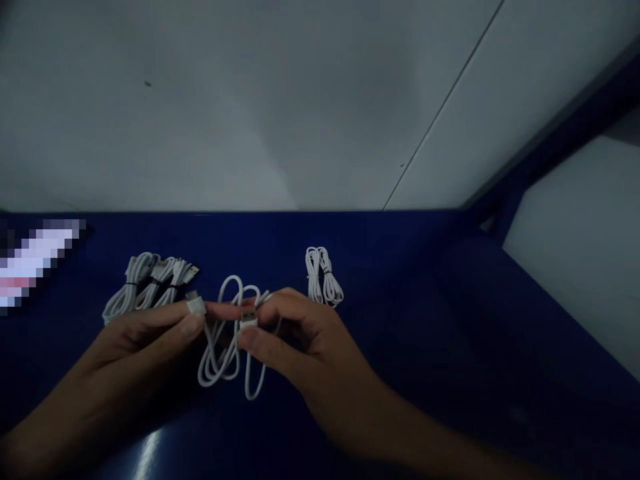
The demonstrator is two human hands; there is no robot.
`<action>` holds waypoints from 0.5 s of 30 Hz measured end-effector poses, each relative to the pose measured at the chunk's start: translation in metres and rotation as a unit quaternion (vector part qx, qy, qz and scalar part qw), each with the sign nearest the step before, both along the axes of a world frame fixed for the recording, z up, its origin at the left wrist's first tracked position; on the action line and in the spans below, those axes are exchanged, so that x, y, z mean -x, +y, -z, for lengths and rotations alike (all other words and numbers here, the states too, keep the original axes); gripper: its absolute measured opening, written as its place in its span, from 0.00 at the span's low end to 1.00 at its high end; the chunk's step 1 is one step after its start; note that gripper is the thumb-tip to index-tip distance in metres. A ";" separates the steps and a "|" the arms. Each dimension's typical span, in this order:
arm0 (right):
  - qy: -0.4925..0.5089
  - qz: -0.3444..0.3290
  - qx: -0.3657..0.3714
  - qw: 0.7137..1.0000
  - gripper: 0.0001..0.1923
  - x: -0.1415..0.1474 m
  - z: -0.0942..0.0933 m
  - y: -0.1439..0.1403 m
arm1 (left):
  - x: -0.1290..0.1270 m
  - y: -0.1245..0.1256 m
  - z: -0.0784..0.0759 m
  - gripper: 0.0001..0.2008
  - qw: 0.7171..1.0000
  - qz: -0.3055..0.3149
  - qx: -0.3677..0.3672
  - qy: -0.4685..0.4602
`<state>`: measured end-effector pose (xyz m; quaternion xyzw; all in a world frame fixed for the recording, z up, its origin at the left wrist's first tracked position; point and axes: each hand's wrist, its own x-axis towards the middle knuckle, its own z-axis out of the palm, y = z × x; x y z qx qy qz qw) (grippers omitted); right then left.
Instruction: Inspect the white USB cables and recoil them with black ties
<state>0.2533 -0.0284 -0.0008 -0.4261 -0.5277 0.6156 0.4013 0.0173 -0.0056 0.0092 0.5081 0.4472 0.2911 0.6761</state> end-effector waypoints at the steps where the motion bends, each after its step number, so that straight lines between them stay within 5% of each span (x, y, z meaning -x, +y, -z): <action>1: -0.011 0.007 -0.007 1.000 0.15 0.000 0.000 0.000 | -0.001 0.000 -0.002 0.13 1.000 -0.005 -0.010 0.011; 8: -0.033 0.005 -0.013 0.999 0.10 0.000 -0.001 -0.001 | -0.001 0.002 -0.002 0.09 0.992 -0.017 -0.108 0.065; 15: -0.003 -0.018 0.011 1.000 0.11 -0.005 -0.001 -0.005 | -0.007 0.003 0.001 0.26 0.988 -0.053 -0.129 0.068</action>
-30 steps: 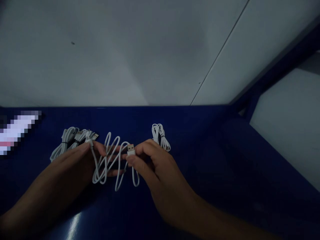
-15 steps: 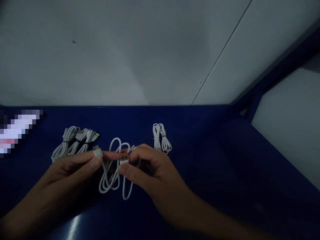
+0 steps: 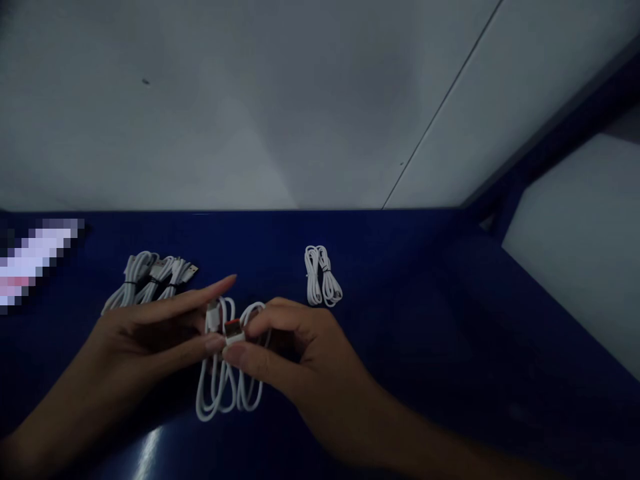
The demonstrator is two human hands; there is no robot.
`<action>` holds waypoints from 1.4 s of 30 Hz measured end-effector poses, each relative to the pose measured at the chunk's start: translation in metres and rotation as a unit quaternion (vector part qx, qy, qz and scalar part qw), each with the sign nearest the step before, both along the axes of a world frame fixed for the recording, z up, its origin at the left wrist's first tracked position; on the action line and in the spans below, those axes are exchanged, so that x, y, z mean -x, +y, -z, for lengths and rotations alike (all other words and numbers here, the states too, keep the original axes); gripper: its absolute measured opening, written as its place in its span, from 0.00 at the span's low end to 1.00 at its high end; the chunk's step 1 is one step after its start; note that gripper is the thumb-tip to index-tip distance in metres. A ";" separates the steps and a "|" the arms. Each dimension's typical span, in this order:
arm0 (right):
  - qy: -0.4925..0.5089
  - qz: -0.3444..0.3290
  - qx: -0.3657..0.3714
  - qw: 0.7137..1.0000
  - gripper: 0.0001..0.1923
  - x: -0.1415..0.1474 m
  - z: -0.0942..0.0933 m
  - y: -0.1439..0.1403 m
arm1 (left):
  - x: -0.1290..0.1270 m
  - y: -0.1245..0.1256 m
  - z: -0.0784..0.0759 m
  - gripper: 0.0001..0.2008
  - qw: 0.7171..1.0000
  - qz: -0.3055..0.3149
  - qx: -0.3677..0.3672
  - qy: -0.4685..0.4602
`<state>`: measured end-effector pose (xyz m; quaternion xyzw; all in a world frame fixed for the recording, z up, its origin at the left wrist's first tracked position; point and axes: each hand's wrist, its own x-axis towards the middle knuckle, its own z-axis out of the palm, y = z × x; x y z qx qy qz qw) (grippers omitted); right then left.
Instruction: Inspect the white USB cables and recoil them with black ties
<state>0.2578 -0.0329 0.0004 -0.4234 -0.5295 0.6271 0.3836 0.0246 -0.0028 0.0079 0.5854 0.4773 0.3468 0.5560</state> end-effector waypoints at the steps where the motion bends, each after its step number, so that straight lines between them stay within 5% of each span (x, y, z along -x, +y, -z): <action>1: 0.001 0.001 0.004 1.000 0.11 0.000 0.000 0.000 | -0.001 0.001 0.000 0.29 1.000 -0.007 0.003 -0.004; 4: 0.009 0.008 0.013 1.000 0.10 0.000 0.002 -0.001 | -0.001 0.004 0.000 0.34 0.999 -0.016 0.030 -0.031; 11: 0.079 0.015 0.011 0.997 0.10 0.004 0.001 -0.002 | 0.001 0.007 -0.003 0.14 0.990 0.013 0.121 -0.072; 23: 0.108 0.026 0.012 0.994 0.06 0.006 0.003 -0.002 | 0.003 0.007 -0.001 0.10 0.985 0.045 0.142 -0.088; 32: -0.007 0.025 -0.066 0.998 0.09 0.002 0.004 -0.005 | 0.001 0.005 0.001 0.06 0.989 0.046 0.129 -0.056; 42: 0.104 0.055 -0.013 0.993 0.09 0.005 0.003 0.002 | 0.001 0.005 0.002 0.09 0.961 0.067 0.216 -0.161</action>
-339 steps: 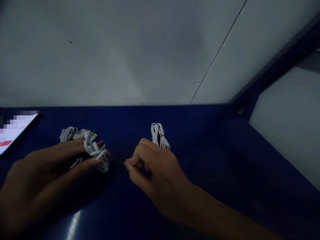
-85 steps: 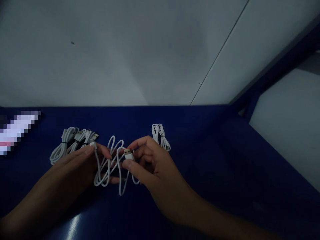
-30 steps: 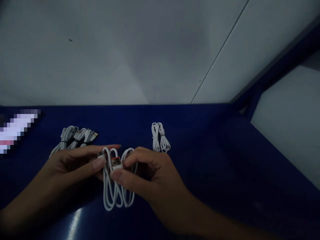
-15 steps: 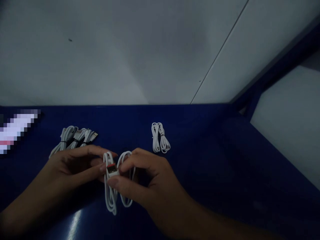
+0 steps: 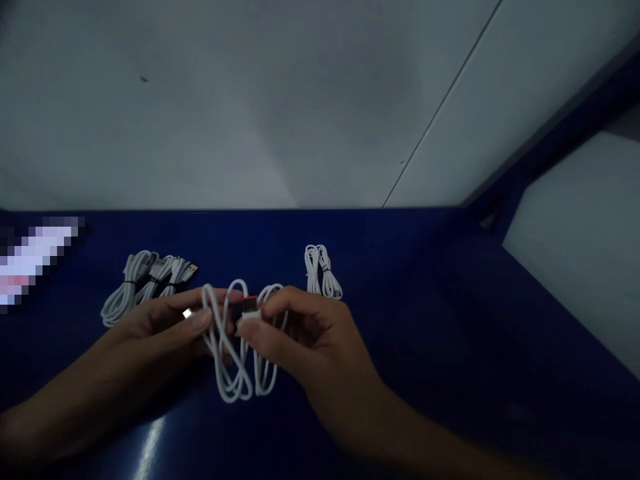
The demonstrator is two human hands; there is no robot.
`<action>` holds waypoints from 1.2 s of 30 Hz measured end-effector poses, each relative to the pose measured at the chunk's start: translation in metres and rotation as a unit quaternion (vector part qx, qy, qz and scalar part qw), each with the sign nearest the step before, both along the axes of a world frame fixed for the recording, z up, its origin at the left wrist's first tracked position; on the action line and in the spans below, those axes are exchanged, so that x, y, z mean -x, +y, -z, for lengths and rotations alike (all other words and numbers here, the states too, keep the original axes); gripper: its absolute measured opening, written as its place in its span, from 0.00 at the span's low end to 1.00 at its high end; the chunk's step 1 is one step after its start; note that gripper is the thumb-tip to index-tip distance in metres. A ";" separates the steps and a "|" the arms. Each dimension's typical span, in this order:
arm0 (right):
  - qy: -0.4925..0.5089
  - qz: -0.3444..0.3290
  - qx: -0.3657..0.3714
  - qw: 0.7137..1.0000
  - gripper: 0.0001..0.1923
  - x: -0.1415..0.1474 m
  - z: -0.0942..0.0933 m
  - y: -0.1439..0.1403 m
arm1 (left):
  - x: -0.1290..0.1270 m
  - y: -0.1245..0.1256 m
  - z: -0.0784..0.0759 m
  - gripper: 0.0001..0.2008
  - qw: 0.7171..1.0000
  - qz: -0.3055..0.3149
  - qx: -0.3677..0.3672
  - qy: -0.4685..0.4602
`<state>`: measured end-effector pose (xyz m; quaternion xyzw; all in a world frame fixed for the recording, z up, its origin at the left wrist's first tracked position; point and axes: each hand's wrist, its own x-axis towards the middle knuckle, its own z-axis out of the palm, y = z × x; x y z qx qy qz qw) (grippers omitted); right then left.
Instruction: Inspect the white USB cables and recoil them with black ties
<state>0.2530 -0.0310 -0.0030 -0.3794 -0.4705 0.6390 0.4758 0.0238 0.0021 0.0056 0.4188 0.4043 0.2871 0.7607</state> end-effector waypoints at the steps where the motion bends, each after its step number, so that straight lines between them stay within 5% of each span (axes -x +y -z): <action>1: 0.000 0.010 -0.003 1.000 0.10 0.000 0.001 0.000 | 0.001 0.001 0.002 0.10 1.000 -0.005 0.004 -0.011; 6: -0.034 0.067 0.009 0.997 0.10 -0.003 0.008 0.001 | 0.004 0.002 0.009 0.12 0.998 -0.038 0.036 0.023; 9: -0.052 0.075 0.015 0.996 0.12 -0.005 0.008 0.002 | 0.004 0.001 0.009 0.10 0.995 -0.077 0.003 0.065; 11: -0.066 0.081 0.020 0.994 0.14 -0.005 0.007 0.003 | 0.005 -0.001 0.009 0.18 0.992 -0.082 -0.033 0.090; 16: -0.064 0.060 0.034 0.996 0.17 -0.004 0.005 0.003 | 0.004 -0.004 0.003 0.27 0.991 -0.052 -0.065 0.100; 25: -0.046 0.009 -0.005 0.999 0.14 -0.002 0.002 0.002 | 0.002 -0.002 -0.002 0.12 0.992 -0.057 -0.081 0.077; 36: -0.023 -0.001 -0.021 1.000 0.11 0.000 -0.004 0.000 | 0.000 -0.008 0.001 0.19 0.998 0.021 -0.034 0.054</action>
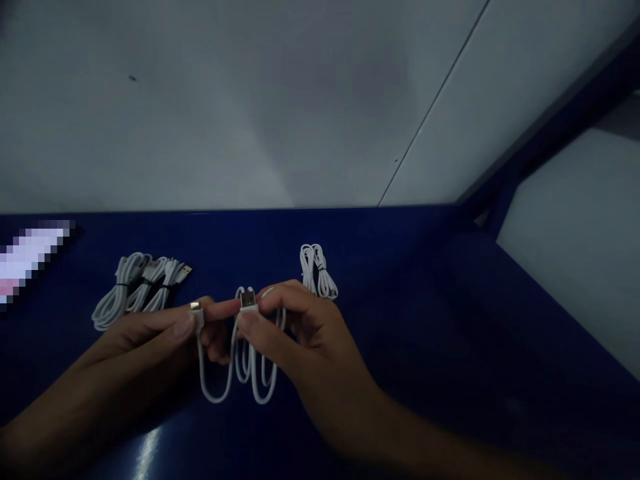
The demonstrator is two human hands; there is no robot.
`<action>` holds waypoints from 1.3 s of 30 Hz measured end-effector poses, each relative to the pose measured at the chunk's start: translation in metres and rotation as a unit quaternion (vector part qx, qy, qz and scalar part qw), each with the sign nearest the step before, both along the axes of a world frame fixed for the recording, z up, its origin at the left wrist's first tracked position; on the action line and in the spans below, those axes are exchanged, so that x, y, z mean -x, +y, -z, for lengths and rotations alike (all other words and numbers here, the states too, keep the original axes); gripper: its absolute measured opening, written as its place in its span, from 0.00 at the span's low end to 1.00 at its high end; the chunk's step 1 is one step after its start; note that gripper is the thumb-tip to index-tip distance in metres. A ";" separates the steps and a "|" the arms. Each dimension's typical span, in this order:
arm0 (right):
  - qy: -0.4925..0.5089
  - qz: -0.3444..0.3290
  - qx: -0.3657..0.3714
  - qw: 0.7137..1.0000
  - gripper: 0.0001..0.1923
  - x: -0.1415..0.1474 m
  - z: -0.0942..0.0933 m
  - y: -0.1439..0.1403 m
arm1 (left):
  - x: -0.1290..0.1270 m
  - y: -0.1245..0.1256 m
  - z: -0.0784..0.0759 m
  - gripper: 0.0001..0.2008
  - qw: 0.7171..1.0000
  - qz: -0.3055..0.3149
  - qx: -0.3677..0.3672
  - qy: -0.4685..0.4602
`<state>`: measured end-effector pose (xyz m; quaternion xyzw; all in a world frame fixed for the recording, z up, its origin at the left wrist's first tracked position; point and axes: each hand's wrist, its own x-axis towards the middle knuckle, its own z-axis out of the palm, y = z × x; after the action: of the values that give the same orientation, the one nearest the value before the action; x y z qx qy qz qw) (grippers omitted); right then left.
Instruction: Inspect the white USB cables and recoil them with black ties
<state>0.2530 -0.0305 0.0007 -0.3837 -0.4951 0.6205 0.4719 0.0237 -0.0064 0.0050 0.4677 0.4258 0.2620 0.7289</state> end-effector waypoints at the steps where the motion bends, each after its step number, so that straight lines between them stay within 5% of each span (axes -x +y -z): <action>1: -0.002 0.001 -0.001 1.000 0.11 0.000 0.000 -0.001 | 0.001 0.000 0.000 0.19 1.000 -0.001 -0.010 0.011; 7: -0.029 0.047 0.017 0.998 0.12 0.002 0.000 -0.005 | 0.003 0.002 0.000 0.16 0.994 -0.035 -0.095 0.051; 14: -0.027 0.059 -0.012 0.998 0.05 0.002 -0.001 -0.005 | -0.002 -0.002 0.004 0.13 0.999 -0.008 -0.030 -0.014; 20: -0.118 0.093 -0.017 0.989 0.07 0.003 0.004 -0.009 | 0.002 -0.002 0.012 0.14 0.998 -0.009 0.011 -0.060; 39: -0.158 0.053 -0.003 0.986 0.12 0.005 0.008 -0.008 | -0.001 0.001 0.021 0.16 0.994 0.020 0.067 -0.088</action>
<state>0.2478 -0.0381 -0.0077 -0.5010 -0.5444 0.5245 0.4213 0.0247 -0.0054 -0.0165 0.4018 0.3668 0.2583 0.7983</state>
